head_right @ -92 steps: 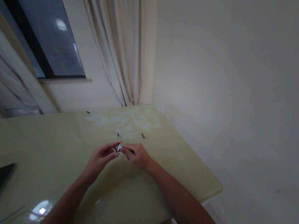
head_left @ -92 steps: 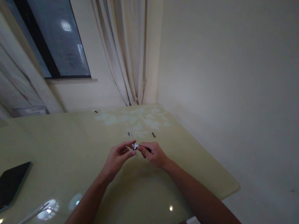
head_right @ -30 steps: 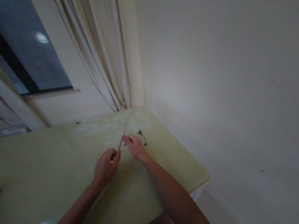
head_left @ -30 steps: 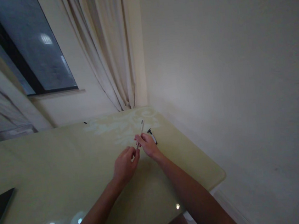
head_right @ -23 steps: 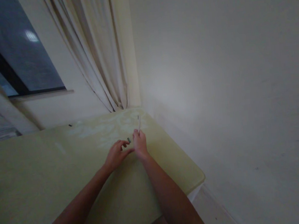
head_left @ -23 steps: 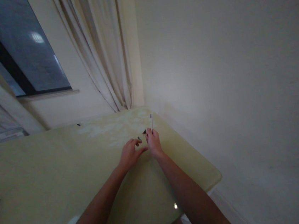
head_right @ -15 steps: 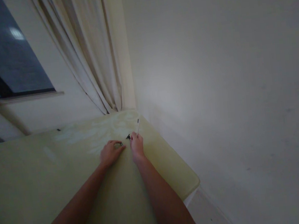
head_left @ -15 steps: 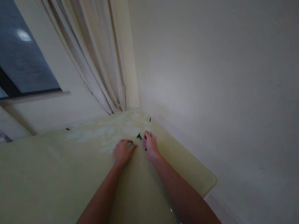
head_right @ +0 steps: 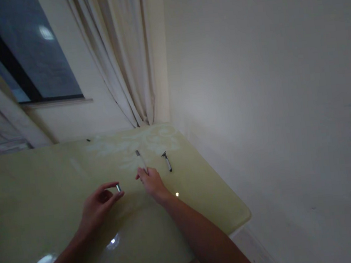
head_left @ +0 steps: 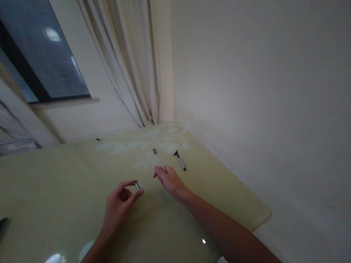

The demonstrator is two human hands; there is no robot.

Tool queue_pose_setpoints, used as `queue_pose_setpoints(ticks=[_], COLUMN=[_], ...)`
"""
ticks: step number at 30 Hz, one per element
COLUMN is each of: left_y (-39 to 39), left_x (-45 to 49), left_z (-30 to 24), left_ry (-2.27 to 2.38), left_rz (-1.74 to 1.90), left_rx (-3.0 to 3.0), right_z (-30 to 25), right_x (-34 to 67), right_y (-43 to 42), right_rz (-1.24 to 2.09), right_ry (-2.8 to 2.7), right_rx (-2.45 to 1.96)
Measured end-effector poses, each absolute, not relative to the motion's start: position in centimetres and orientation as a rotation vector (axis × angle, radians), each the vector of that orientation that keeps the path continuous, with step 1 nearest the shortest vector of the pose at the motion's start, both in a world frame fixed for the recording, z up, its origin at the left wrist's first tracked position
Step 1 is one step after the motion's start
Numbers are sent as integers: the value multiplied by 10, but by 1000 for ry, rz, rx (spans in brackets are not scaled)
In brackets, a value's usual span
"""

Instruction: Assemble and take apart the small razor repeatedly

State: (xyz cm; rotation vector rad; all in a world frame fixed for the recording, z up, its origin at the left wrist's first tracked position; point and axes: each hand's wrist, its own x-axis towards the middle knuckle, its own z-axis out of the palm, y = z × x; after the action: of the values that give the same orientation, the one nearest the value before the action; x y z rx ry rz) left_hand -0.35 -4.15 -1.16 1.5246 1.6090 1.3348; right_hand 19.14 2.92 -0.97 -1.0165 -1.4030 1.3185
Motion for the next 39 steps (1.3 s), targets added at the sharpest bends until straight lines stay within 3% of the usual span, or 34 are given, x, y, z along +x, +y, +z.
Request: queue_pose_setpoints(ticks=[5, 14, 26, 39], left_y=[-47, -54, -51, -49], left_x=[3, 17, 19, 16], left_z=[8, 1, -1, 2], left_ry=[1574, 1472, 1299, 1247], left_rz=[1710, 1653, 1468, 1349], left_rx=[1917, 2020, 2046, 1988], right_z=[2, 6, 2, 5], right_x=[189, 184, 194, 194], right_y=[7, -6, 8, 4], right_rz=[1199, 1481, 1370, 1473], right_ry=[-1607, -1510, -1433, -1602], right_rx=[-947, -830, -994, -836])
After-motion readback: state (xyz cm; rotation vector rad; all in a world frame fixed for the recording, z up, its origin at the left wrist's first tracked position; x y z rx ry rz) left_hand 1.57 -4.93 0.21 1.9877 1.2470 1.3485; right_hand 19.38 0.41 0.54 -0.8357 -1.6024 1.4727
